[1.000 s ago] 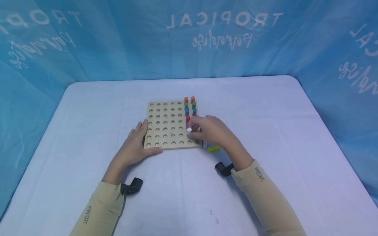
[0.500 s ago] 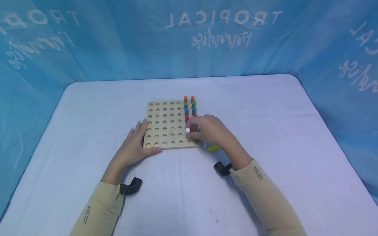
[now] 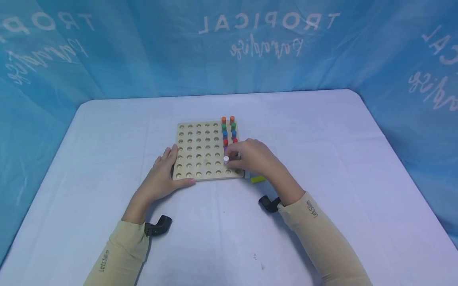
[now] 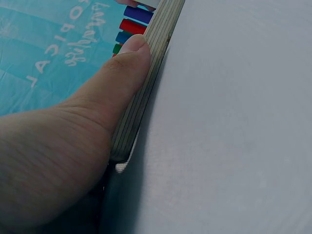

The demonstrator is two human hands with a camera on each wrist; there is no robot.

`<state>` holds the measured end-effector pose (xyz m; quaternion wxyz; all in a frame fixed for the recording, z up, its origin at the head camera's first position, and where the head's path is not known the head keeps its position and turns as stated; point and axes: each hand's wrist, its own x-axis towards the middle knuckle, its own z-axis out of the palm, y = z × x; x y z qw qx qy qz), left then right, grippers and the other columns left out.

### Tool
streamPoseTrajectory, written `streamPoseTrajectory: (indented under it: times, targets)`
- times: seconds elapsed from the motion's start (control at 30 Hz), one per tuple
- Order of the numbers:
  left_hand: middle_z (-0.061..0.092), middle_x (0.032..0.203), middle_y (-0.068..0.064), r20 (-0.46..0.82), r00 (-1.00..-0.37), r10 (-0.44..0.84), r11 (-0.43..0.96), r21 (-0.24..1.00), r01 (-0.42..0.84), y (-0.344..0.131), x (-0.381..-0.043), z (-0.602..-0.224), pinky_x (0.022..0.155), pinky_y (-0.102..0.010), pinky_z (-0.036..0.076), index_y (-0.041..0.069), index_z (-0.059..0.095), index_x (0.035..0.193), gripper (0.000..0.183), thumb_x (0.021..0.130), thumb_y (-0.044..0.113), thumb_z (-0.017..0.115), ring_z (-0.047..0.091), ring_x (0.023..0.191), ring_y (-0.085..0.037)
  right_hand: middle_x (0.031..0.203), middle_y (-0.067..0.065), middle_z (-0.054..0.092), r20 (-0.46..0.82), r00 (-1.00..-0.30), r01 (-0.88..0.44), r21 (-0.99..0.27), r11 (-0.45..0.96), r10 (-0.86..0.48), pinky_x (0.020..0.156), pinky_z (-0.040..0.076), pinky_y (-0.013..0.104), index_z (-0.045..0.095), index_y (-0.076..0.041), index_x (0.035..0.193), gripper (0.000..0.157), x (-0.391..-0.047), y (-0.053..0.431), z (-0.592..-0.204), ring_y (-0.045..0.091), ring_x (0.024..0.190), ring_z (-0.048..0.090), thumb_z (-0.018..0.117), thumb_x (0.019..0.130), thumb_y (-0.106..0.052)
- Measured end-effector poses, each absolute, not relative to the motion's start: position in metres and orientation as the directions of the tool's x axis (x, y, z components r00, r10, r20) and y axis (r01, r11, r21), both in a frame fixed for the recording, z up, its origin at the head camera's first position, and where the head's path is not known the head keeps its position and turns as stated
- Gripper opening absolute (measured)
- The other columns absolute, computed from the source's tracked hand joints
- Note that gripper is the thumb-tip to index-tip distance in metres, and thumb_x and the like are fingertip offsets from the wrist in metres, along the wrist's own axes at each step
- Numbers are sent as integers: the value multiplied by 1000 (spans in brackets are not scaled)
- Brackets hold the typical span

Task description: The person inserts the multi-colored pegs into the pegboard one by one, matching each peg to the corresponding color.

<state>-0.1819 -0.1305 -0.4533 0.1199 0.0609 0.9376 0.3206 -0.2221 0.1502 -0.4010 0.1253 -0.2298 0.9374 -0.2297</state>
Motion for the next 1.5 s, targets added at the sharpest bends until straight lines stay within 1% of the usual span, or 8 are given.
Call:
streamPoseTrajectory:
  times: [0.13,0.3,0.53,0.67,0.83,1.03,1.23,1.5]
  targets:
    - [9,168,-12,-176,-964,200,786,616,50,-130,-182,-455,128,-45,3,9,3,160,127,73,60,81,2,157,-28,86,-12,73,-128,-870,-355,-508,785,-476,62,45,29,77,-25,101,21,-221,158,-399,14,70,56,83,82,-32]
    - [8,168,-10,-176,-964,200,787,615,51,-129,-181,-455,128,-45,3,10,3,160,128,72,61,80,1,157,-27,100,-12,75,-127,-868,-344,-546,764,-481,70,52,29,77,-27,105,21,-219,177,-395,13,83,61,81,84,-29]
    - [5,168,-9,-195,-963,184,790,613,27,-130,-182,-454,128,-50,5,14,1,161,130,71,64,80,1,157,-29,110,-7,74,-267,-863,-229,-552,802,-430,78,53,33,76,-28,109,27,-213,206,-393,16,90,62,81,83,-24]
    - [5,169,-9,-196,-963,183,790,613,26,-130,-183,-455,127,-50,5,14,1,161,130,71,64,80,0,157,-29,112,-6,74,-312,-847,-227,-518,825,-429,84,54,37,76,-27,110,31,-206,216,-396,17,94,60,84,80,-24]
    - [6,168,-10,-194,-963,188,791,611,31,-130,-183,-455,128,-48,4,13,1,161,130,71,64,80,0,157,-28,112,-6,74,-275,-843,-281,-507,815,-463,86,54,37,76,-24,110,35,-201,220,-402,16,95,62,86,77,-23]
    - [7,168,-11,-190,-962,194,789,613,38,-130,-183,-454,128,-47,3,11,1,160,130,71,63,80,0,157,-29,108,-8,74,-215,-855,-334,-467,819,-472,86,56,39,76,-24,112,34,-200,214,-404,13,96,64,84,80,-29]
    - [7,168,-11,-182,-963,199,784,619,46,-130,-183,-455,128,-48,2,11,2,160,129,71,62,80,1,157,-29,101,-7,76,-234,-881,-299,-399,867,-411,81,55,36,76,-21,113,38,-203,202,-406,13,88,63,83,80,-38]
    - [7,168,-10,-181,-963,202,783,621,48,-130,-182,-455,128,-48,2,11,2,160,129,71,62,80,0,157,-29,88,-8,74,-291,-888,-250,-342,906,-355,77,52,33,74,-16,116,44,-204,191,-405,16,86,62,83,79,-38]
